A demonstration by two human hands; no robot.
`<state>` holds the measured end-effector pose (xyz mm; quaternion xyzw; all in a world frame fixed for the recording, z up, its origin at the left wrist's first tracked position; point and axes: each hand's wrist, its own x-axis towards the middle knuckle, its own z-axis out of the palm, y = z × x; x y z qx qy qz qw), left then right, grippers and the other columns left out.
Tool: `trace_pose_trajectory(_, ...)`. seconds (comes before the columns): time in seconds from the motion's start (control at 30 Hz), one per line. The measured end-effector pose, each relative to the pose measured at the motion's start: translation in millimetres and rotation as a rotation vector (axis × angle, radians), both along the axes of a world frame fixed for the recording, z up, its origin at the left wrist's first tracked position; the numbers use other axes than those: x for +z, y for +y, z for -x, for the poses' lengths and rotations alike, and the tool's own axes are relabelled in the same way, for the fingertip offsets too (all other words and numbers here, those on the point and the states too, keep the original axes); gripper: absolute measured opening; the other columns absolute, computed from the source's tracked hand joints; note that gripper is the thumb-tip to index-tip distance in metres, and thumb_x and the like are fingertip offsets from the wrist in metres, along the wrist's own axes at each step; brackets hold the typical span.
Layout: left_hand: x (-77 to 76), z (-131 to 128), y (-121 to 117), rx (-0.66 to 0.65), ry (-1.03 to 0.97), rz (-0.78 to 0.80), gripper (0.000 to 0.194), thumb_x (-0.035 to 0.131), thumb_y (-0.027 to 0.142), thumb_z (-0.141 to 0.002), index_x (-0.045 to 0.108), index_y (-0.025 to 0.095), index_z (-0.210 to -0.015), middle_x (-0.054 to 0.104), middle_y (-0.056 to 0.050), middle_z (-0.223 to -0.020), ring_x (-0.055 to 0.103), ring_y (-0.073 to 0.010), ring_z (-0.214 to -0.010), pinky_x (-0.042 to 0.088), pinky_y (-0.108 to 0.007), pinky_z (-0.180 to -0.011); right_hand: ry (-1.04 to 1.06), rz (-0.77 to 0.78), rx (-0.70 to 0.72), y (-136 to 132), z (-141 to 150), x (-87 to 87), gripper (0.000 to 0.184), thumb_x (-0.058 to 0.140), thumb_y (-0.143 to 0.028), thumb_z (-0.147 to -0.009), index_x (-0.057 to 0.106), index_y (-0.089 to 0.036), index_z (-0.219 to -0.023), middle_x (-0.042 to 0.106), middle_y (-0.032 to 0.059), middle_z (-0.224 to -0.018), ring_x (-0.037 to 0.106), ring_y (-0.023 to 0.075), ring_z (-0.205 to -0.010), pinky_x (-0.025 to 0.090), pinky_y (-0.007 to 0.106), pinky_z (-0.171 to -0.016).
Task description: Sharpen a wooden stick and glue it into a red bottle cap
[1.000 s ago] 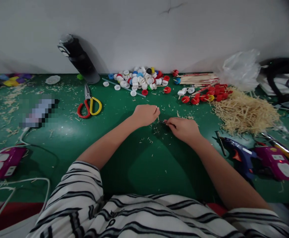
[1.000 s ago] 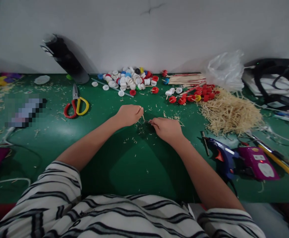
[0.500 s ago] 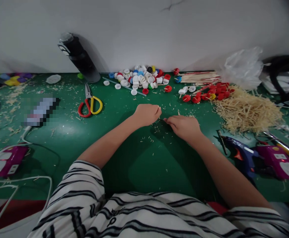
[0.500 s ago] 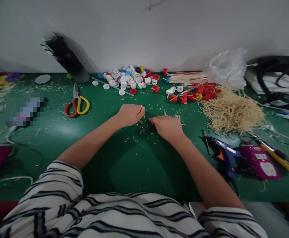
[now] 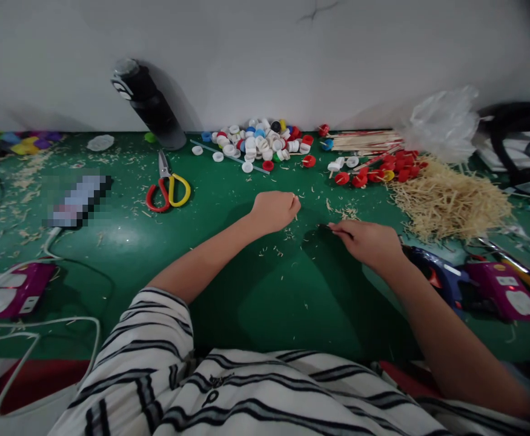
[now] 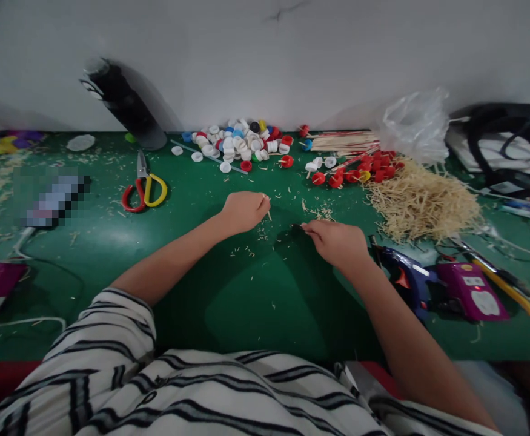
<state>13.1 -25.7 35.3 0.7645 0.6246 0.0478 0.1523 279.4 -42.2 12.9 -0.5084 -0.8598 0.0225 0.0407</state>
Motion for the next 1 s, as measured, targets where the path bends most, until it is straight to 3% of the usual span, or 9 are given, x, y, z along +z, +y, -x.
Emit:
trace_pose_trajectory(0.1,-2.3,3,4,0.034,-0.039,0.029,0.053,0.025,0.040,-0.109,0.069,0.018,-0.089,0.070,-0.011,-0.085,0.056,-0.0200,-0.073,0.030,-0.036,-0.063,0.046,0.006,-0.041,-13,-23,-2.9,0.032,0.053,-0.039,-0.104,0.084,-0.033,-0.113,0.085,0.0005,-0.119,0.077,0.0221,-0.098,0.039,0.029,-0.062)
trace_pose_trajectory(0.2,-3.4,4,4,0.054,-0.056,0.043,0.052,0.025,0.040,-0.109,0.067,0.018,-0.088,0.067,-0.010,-0.082,0.052,-0.0189,-0.070,0.029,-0.036,-0.063,0.098,-0.006,-0.108,-24,-27,-3.3,0.036,0.052,-0.040,-0.104,0.083,-0.032,-0.120,0.085,0.0028,-0.119,0.077,0.0233,-0.096,0.040,0.029,-0.063)
trace_pose_trajectory(0.33,-1.0,6,1,0.053,-0.061,0.056,0.052,0.023,0.039,-0.110,0.066,0.019,-0.088,0.065,-0.009,-0.080,0.050,-0.0185,-0.068,0.030,-0.037,-0.063,0.100,0.004,-0.224,-32,-15,4.9,0.041,0.053,-0.048,-0.102,0.079,-0.029,-0.127,0.084,0.0064,-0.093,0.071,0.0242,-0.075,0.033,0.030,-0.057)
trace_pose_trajectory(0.47,-1.2,6,0,0.058,-0.047,0.049,0.052,0.024,0.041,-0.109,0.065,0.019,-0.087,0.065,-0.008,-0.079,0.050,-0.0183,-0.068,0.029,-0.036,-0.063,0.017,0.064,-0.294,-38,-2,16.4,0.047,0.053,-0.065,-0.100,0.077,-0.026,-0.106,0.075,0.0054,-0.072,0.063,0.0228,-0.062,0.026,0.029,-0.055)
trace_pose_trajectory(0.67,-4.6,7,0,0.058,-0.048,0.023,0.054,0.025,0.042,-0.110,0.069,0.019,-0.089,0.070,-0.010,-0.085,0.057,-0.0201,-0.074,0.032,-0.035,-0.065,-0.026,0.129,-0.236,-49,13,22.4,0.076,0.032,-0.088,-0.098,0.060,-0.024,-0.069,0.067,0.0063,-0.064,0.060,0.0212,-0.063,0.019,0.030,-0.056)
trace_pose_trajectory(0.8,-2.3,6,-2,0.067,-0.033,0.028,0.054,0.025,0.042,-0.110,0.069,0.019,-0.090,0.072,-0.011,-0.088,0.060,-0.0205,-0.077,0.032,-0.034,-0.065,-0.094,0.159,-0.216,-43,25,23.5,0.081,0.028,-0.090,-0.098,0.055,-0.023,-0.062,0.066,0.0060,-0.064,0.056,0.0193,-0.061,0.018,0.030,-0.056)
trace_pose_trajectory(1.0,-3.2,7,-4,0.064,-0.031,0.017,0.053,0.024,0.042,-0.111,0.066,0.019,-0.088,0.073,-0.011,-0.088,0.062,-0.0205,-0.078,0.030,-0.034,-0.063,-0.127,0.132,-0.211,-32,38,22.3,0.084,0.028,-0.092,-0.096,0.061,-0.023,-0.064,0.067,0.0065,-0.066,0.055,0.0197,-0.062,0.018,0.031,-0.057)
